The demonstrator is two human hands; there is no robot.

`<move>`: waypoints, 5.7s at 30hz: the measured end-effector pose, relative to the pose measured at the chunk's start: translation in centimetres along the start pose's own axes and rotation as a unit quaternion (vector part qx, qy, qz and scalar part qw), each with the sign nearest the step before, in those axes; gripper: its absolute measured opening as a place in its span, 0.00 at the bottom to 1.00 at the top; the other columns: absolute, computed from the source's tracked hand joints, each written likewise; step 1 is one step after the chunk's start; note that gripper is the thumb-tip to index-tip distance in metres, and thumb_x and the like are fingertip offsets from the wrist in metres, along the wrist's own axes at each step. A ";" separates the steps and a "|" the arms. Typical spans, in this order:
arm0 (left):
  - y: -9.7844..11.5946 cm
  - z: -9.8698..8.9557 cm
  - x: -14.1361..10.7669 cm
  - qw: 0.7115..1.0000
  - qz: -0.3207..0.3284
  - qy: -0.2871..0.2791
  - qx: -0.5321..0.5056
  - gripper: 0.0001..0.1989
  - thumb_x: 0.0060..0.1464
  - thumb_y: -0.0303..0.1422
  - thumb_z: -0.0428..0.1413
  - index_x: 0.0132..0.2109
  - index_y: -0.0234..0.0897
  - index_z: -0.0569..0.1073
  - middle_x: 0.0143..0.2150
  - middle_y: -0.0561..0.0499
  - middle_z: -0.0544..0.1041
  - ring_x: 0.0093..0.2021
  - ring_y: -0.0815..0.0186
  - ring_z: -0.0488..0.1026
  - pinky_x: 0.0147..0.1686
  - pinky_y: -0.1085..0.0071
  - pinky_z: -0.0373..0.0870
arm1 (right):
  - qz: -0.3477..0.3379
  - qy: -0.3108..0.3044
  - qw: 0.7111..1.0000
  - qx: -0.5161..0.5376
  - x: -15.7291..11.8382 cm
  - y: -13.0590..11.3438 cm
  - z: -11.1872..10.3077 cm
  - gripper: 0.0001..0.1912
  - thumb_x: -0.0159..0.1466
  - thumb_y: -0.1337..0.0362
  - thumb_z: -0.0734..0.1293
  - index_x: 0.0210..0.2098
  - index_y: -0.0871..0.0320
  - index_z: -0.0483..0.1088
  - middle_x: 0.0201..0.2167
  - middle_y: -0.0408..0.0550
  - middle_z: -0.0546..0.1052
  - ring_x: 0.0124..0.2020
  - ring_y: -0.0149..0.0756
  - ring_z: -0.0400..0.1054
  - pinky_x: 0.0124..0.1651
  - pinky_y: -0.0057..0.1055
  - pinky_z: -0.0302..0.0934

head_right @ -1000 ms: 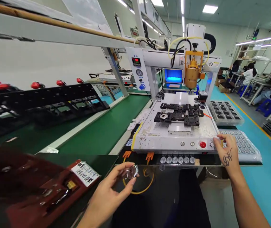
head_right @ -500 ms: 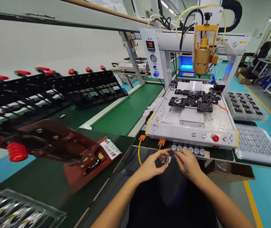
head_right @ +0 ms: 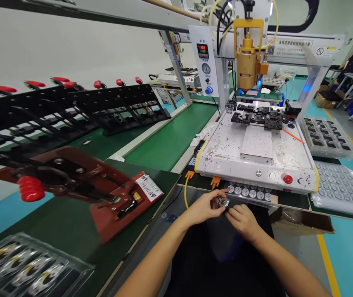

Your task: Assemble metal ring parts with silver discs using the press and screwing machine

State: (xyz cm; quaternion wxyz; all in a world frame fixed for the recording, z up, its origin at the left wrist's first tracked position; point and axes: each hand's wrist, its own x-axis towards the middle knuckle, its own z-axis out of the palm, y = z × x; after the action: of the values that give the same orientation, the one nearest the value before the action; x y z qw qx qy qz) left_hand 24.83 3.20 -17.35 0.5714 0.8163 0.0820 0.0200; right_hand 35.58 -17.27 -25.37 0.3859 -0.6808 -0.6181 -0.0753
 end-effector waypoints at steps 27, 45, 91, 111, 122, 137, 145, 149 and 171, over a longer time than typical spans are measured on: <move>7.6 3.8 -8.3 0.860 -0.109 0.109 -0.487 0.29 0.57 0.46 0.71 0.59 0.36 0.77 0.53 0.39 0.84 0.57 0.48 0.82 0.60 0.50 0.79 | 0.444 -0.025 0.810 0.383 5.4 -7.6 -11.1 0.26 0.64 0.40 0.76 0.40 0.59 0.75 0.24 0.44 0.72 0.23 0.29 0.62 0.26 0.27 0.55; 8.0 4.5 -9.5 0.874 -0.074 0.132 -0.461 0.27 0.65 0.45 0.66 0.63 0.33 0.76 0.55 0.39 0.83 0.58 0.50 0.81 0.61 0.53 0.79 | 0.380 -0.096 0.834 0.388 6.1 -8.4 -12.0 0.22 0.73 0.46 0.70 0.33 0.57 0.69 0.28 0.44 0.69 0.28 0.31 0.61 0.32 0.29 0.56; 8.7 2.9 -9.9 0.983 -0.030 0.149 -0.099 0.24 0.74 0.38 0.50 0.72 0.40 0.60 0.65 0.38 0.76 0.63 0.55 0.76 0.63 0.58 0.72 | 0.202 -0.121 0.935 0.265 7.7 -8.8 -9.3 0.09 0.76 0.57 0.67 0.44 0.55 0.74 0.38 0.47 0.74 0.38 0.36 0.69 0.42 0.33 0.64; 9.4 3.5 -10.2 0.944 -0.062 0.217 -0.239 0.16 0.66 0.44 0.62 0.45 0.34 0.73 0.34 0.49 0.76 0.33 0.66 0.75 0.32 0.71 0.75 | 0.343 -0.098 0.828 0.432 8.5 -10.2 -8.3 0.20 0.70 0.46 0.73 0.44 0.59 0.75 0.31 0.45 0.75 0.26 0.30 0.67 0.29 0.28 0.64; 10.4 0.9 -11.7 0.963 -0.042 0.232 -0.127 0.12 0.66 0.40 0.60 0.46 0.35 0.75 0.39 0.46 0.80 0.36 0.63 0.77 0.37 0.68 0.74 | -0.043 -0.173 0.964 0.195 11.0 -8.1 -9.1 0.21 0.74 0.63 0.68 0.65 0.51 0.69 0.51 0.54 0.77 0.47 0.41 0.75 0.49 0.37 0.72; 15.9 -17.5 -13.7 0.774 0.202 0.418 0.431 0.28 0.72 0.44 0.50 0.24 0.41 0.55 0.21 0.54 0.57 0.25 0.65 0.56 0.33 0.64 0.60 | 0.035 -0.097 0.940 0.324 17.4 -8.7 -6.6 0.19 0.71 0.56 0.73 0.58 0.56 0.72 0.33 0.45 0.75 0.32 0.35 0.71 0.36 0.33 0.71; 18.8 -27.7 -14.9 0.815 0.164 0.544 0.114 0.10 0.73 0.40 0.52 0.51 0.37 0.68 0.47 0.44 0.75 0.39 0.65 0.76 0.44 0.65 0.75 | 0.019 -0.131 0.939 0.317 21.3 -9.2 -1.2 0.18 0.68 0.57 0.71 0.54 0.60 0.72 0.31 0.44 0.72 0.29 0.34 0.67 0.33 0.31 0.64; 12.3 -26.7 -19.8 0.805 -0.084 0.559 0.180 0.17 0.72 0.44 0.51 0.55 0.35 0.72 0.46 0.43 0.79 0.39 0.60 0.77 0.43 0.63 0.75 | -0.001 -0.153 0.945 0.288 21.5 -8.2 1.8 0.16 0.69 0.58 0.70 0.53 0.60 0.72 0.32 0.43 0.71 0.30 0.35 0.67 0.34 0.31 0.62; 3.5 -15.7 -22.7 0.899 -0.181 0.338 0.211 0.15 0.52 0.39 0.63 0.44 0.35 0.79 0.27 0.56 0.68 0.28 0.66 0.64 0.30 0.72 0.58 | -0.099 -0.265 0.925 0.254 28.3 -9.1 13.6 0.15 0.64 0.60 0.74 0.48 0.59 0.77 0.38 0.47 0.73 0.34 0.33 0.67 0.41 0.31 0.64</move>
State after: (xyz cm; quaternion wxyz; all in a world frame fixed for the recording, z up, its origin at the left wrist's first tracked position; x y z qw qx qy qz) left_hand 0.84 13.05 -7.31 0.3178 0.8328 0.4187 0.1735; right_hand 28.66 12.71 -14.39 0.3584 -0.4900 -0.7606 0.2298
